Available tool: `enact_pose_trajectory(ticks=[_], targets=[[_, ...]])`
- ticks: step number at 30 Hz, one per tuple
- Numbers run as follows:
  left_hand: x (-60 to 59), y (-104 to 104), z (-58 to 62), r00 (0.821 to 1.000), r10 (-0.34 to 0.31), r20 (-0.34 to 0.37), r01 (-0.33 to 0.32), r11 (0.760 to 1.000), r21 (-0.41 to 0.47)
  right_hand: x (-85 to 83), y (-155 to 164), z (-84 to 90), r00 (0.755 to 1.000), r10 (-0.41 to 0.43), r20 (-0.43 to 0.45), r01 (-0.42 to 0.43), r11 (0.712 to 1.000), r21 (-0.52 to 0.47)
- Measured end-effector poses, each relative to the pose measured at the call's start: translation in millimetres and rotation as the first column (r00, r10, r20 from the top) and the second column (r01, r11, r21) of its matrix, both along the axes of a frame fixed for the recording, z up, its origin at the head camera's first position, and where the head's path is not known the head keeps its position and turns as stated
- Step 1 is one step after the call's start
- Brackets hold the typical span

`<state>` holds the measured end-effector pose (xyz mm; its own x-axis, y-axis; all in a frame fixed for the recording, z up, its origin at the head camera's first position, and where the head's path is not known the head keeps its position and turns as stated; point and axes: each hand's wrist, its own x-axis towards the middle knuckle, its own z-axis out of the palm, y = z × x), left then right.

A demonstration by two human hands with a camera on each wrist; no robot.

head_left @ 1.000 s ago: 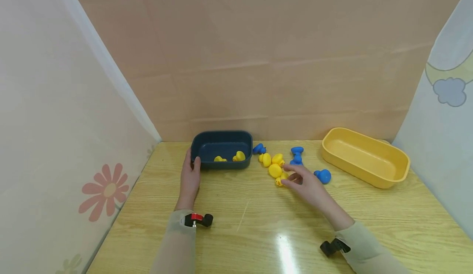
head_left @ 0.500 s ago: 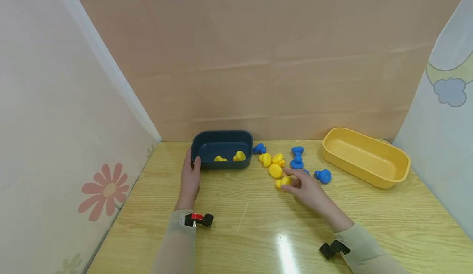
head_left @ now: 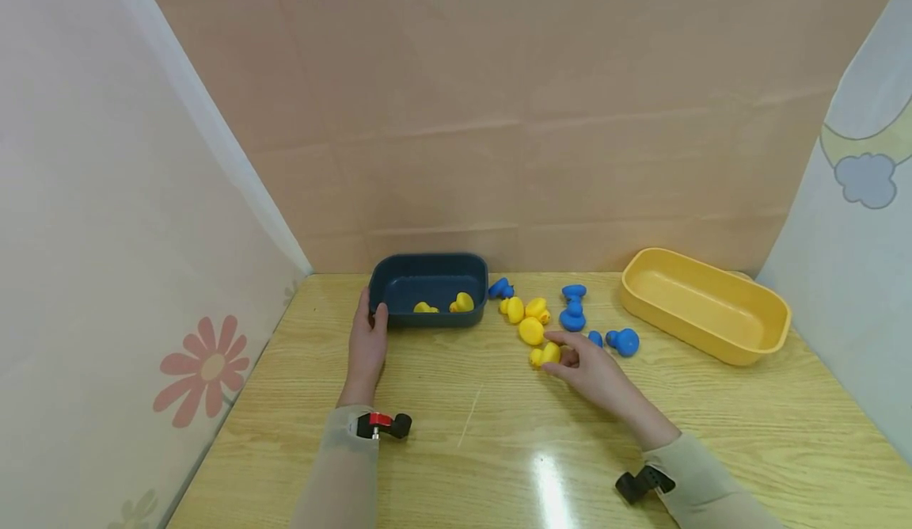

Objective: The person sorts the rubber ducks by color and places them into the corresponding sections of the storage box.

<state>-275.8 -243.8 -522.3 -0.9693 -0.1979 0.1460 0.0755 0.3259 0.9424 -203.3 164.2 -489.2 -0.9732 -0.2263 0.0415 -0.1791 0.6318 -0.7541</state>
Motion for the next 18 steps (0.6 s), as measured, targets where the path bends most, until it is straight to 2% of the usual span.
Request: enact_pose_trajectory(ticks=[8,18], targets=[[-1.0,-0.4,-1.5,1.0,0.007,0.0,-0.007,1.0,-0.021,0.3,-1.2,-0.2,1.0,-0.007,0.002,0.007,1.0,0.019],[0.4,1.8,1.3,1.0,0.007,0.01,-0.007,1.0,-0.003,1.1,-2.7,3.1,1.0,-0.028,0.007,0.027,0.999,0.04]])
